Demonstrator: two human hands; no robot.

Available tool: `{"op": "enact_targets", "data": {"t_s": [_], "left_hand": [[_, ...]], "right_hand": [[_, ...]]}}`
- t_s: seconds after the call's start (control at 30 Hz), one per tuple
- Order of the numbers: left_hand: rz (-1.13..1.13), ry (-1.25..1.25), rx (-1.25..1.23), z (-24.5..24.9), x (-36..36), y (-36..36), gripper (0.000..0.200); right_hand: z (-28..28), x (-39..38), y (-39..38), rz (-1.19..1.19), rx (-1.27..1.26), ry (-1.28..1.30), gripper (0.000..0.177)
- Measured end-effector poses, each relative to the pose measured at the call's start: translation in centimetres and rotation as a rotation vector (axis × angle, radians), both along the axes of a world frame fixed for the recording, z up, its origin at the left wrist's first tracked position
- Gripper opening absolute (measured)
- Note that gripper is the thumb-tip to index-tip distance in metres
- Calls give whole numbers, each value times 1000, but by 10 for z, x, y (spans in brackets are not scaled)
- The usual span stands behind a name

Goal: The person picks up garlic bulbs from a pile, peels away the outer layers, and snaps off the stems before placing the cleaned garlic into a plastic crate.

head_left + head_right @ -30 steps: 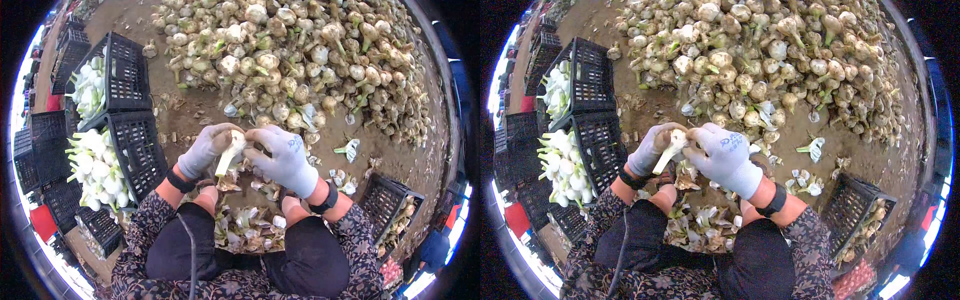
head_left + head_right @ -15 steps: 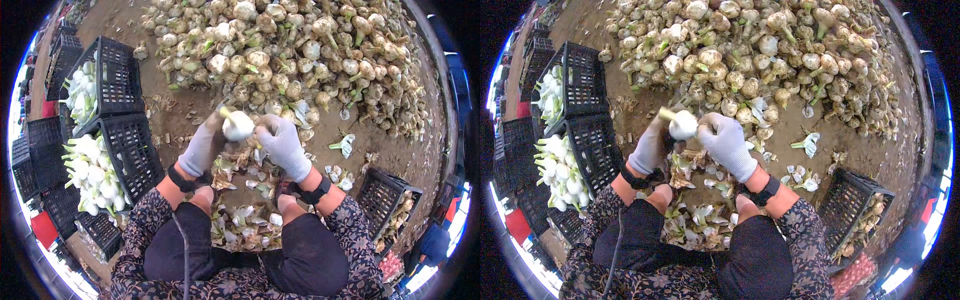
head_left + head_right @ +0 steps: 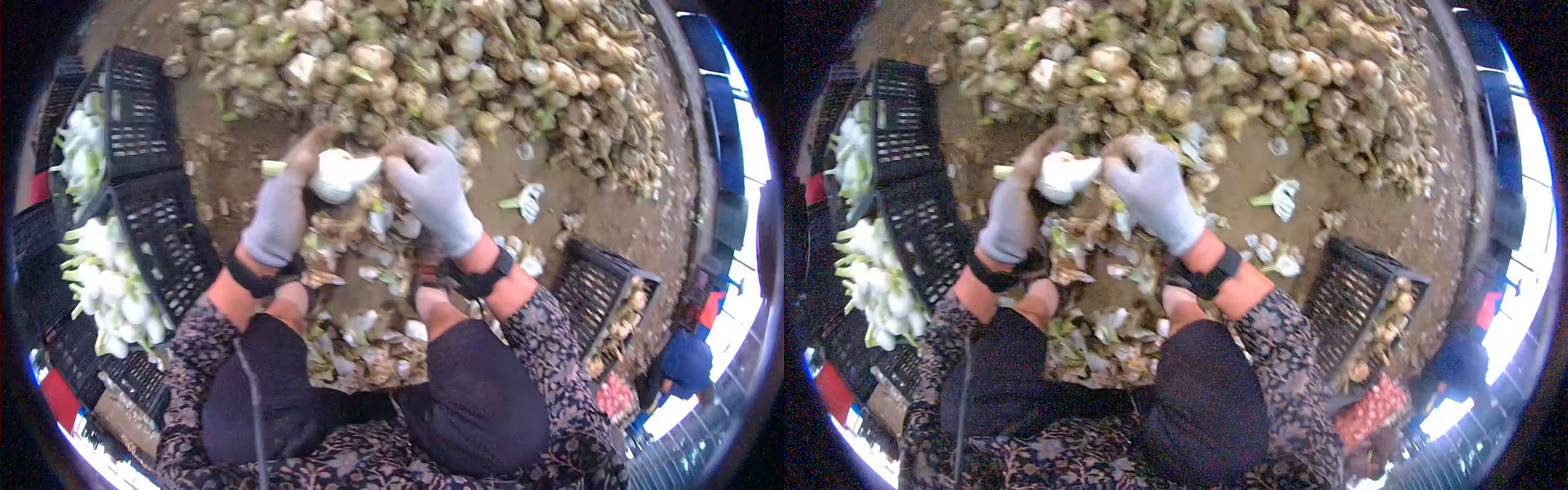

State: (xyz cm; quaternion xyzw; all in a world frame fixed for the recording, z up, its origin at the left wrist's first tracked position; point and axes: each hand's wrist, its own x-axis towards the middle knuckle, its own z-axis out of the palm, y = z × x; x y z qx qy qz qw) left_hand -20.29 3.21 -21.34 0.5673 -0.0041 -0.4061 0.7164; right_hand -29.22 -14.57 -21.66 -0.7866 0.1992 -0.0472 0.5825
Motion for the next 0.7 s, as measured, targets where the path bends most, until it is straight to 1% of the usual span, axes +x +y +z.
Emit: {"op": "enact_targets", "data": {"t_s": [0.07, 0.1, 0.13, 0.2, 0.27, 0.3, 0.33, 0.4, 0.43, 0.47, 0.5, 0.53, 0.57, 0.6, 0.63, 0.67, 0.7], "left_hand": [[-1, 27, -19, 9, 0, -3, 53], [4, 70, -52, 1, 0, 3, 53], [11, 106, -82, -4, 1, 10, 53], [87, 147, -168, -5, 7, 17, 52], [91, 107, -215, -3, 13, 18, 49], [114, 114, -151, 0, 14, 18, 45], [141, 111, -121, 1, 12, 14, 44], [200, 97, -43, 5, 9, 8, 41], [181, 61, -9, 1, 8, 9, 39], [221, 47, -29, -3, 6, 5, 38], [195, 16, 11, -3, 5, 6, 37], [165, -15, 50, -1, 4, 6, 36], [206, 23, 10, -1, 3, 6, 36], [163, 58, 2, -1, 8, 7, 35], [162, 168, -24, -2, 10, 8, 32], [158, 282, -50, -4, 11, 8, 32], [177, 293, -79, -11, 11, 11, 32]], "right_hand": [[-7, -1, -2, -107, 217, 61, 20], [-16, 0, -10, -133, 137, -4, 21], [-19, 1, -24, -236, 123, 23, 20], [-37, -4, -60, -430, 221, 114, 22], [-27, -7, -68, -175, 208, 107, 23], [-23, -7, -69, -47, 199, 102, 23], [7, 0, -58, 84, 316, 361, 33], [3, 7, -30, 172, 303, 166, 49], [0, 12, -16, 202, 286, 63, 57], [-2, 17, -2, 203, 248, -48, 64], [-3, 20, 10, 203, 294, -59, 57], [19, 25, 19, 185, 233, 42, 45], [18, 26, 28, 119, 315, 56, 37], [16, 27, 33, 52, 394, 71, 29], [15, 27, 36, 65, 210, -53, 18], [15, 26, 38, 78, 225, -64, 16], [17, 23, 38, 92, 238, -76, 15]]}}
